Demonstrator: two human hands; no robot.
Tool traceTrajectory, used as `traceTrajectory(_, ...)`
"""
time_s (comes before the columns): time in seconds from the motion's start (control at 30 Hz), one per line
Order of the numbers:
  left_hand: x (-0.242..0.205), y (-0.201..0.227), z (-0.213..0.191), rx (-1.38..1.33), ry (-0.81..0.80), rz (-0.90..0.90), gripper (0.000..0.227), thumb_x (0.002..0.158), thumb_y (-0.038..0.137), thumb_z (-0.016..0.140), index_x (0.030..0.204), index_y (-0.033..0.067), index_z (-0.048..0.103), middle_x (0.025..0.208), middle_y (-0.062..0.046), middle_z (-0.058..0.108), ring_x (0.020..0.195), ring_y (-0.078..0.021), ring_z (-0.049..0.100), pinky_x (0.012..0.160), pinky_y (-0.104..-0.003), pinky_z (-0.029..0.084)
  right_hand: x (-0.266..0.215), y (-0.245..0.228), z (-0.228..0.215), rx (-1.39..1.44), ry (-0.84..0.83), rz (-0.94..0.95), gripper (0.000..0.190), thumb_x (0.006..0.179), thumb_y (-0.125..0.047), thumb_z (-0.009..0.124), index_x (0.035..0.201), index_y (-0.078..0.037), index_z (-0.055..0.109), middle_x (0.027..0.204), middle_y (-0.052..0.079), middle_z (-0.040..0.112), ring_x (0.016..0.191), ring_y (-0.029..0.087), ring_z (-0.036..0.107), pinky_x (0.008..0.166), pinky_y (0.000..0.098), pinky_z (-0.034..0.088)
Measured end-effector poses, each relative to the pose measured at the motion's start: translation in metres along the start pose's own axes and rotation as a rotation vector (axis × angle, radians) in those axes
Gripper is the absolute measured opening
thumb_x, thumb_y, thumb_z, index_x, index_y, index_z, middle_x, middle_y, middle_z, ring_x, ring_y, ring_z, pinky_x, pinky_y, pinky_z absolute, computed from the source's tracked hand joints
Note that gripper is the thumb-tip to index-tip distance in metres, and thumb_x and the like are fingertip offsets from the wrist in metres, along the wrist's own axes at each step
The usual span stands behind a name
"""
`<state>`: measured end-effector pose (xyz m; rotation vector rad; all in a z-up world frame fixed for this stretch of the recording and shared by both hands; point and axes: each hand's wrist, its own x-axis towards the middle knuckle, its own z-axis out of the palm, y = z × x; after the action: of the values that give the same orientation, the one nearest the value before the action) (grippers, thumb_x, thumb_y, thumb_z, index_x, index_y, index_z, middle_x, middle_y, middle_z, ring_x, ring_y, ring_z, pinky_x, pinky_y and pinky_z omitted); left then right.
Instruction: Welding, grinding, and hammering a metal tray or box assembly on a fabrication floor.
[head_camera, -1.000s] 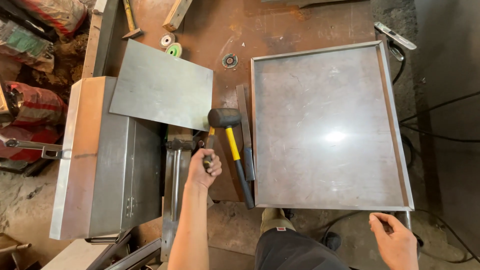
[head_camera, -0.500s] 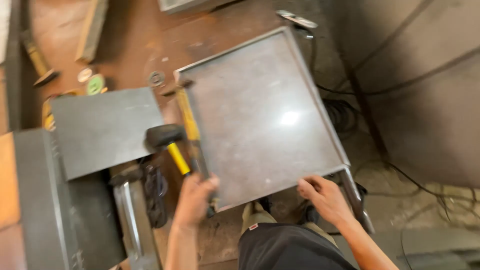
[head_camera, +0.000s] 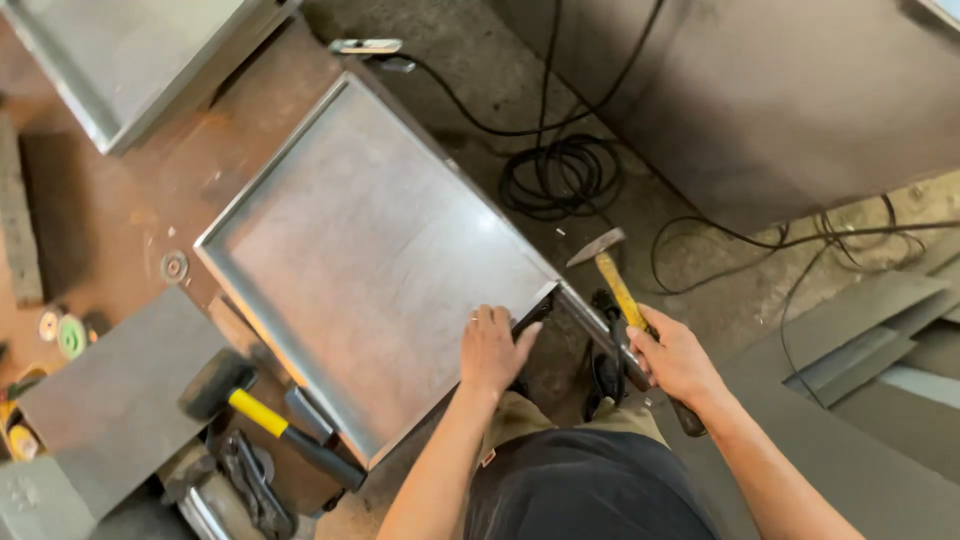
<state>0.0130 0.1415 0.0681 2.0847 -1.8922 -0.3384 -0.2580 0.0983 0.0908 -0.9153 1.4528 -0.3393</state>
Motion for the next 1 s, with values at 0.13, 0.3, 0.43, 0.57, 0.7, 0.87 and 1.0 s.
traceTrajectory(0.13,0.014,-0.03,0.056,0.139,-0.124,0.038,0.045,0.087,0.049,0.067,0.089,0.004,0.064,0.092,-0.018,0.065,0.089,-0.0398,0.065,0.069,-0.05,0.053,0.015,0.031,-0.019,-0.362,0.275,-0.483,0.047,0.091,-0.021,0.073,0.132,-0.002,0.062,0.098,0.017,0.073,0.083,0.024,0.069,0.074,0.038,0.054)
traceTrajectory(0.3,0.002,-0.038,0.084,0.21,-0.145,0.11,0.042,0.095,0.049,0.065,0.076,0.0109,0.062,0.077,-0.01,0.067,0.071,-0.0327,0.069,0.059,-0.048,0.055,0.034,0.041,-0.04,-0.559,0.353,-0.341,0.045,0.088,-0.026,0.073,0.127,-0.004,0.066,0.104,0.024,0.071,0.096,0.043,0.067,0.08,0.0483,0.052)
traceTrajectory(0.43,0.011,-0.026,0.084,0.219,-0.142,0.101,0.043,0.097,0.048,0.064,0.075,0.012,0.06,0.077,-0.009,0.068,0.069,-0.032,0.069,0.058,-0.046,0.055,0.029,0.023,-0.042,-0.54,0.35,-0.241,0.044,0.088,-0.028,0.072,0.125,-0.006,0.067,0.106,0.025,0.072,0.099,0.045,0.068,0.083,0.0497,0.053)
traceTrajectory(0.57,0.01,-0.01,0.093,0.214,-0.127,0.091,0.043,0.095,0.049,0.065,0.074,0.0121,0.061,0.075,-0.01,0.066,0.066,-0.0326,0.067,0.057,-0.046,0.054,0.029,0.041,-0.044,-0.414,0.243,-0.225,0.04,0.092,-0.029,0.067,0.126,-0.009,0.066,0.1,0.024,0.073,0.097,0.044,0.07,0.08,0.0469,0.055)
traceTrajectory(0.7,0.031,-0.012,0.089,0.236,-0.088,0.081,0.044,0.092,0.05,0.067,0.069,0.0126,0.061,0.073,-0.01,0.066,0.065,-0.0322,0.067,0.056,-0.047,0.055,0.06,0.007,-0.049,-0.386,0.255,-0.208,0.048,0.092,-0.028,0.066,0.138,-0.015,0.061,0.1,0.025,0.072,0.095,0.042,0.072,0.08,0.0453,0.056)
traceTrajectory(0.87,0.027,-0.013,0.093,0.276,-0.077,0.088,0.045,0.094,0.049,0.065,0.069,0.0123,0.059,0.072,-0.009,0.065,0.067,-0.0302,0.068,0.056,-0.045,0.055,0.065,-0.024,-0.045,-0.247,0.188,-0.054,0.05,0.098,-0.033,0.06,0.146,-0.019,0.056,0.102,0.024,0.07,0.094,0.042,0.072,0.084,0.0448,0.057)
traceTrajectory(1.0,0.028,-0.015,0.096,0.3,-0.064,0.094,0.045,0.093,0.051,0.066,0.069,0.0127,0.059,0.071,-0.007,0.064,0.065,-0.0289,0.067,0.054,-0.044,0.054,0.095,0.034,-0.032,-0.442,-0.023,-0.317,0.046,0.098,-0.034,0.062,0.14,-0.015,0.059,0.118,0.024,0.071,0.11,0.043,0.066,0.09,0.0455,0.053)
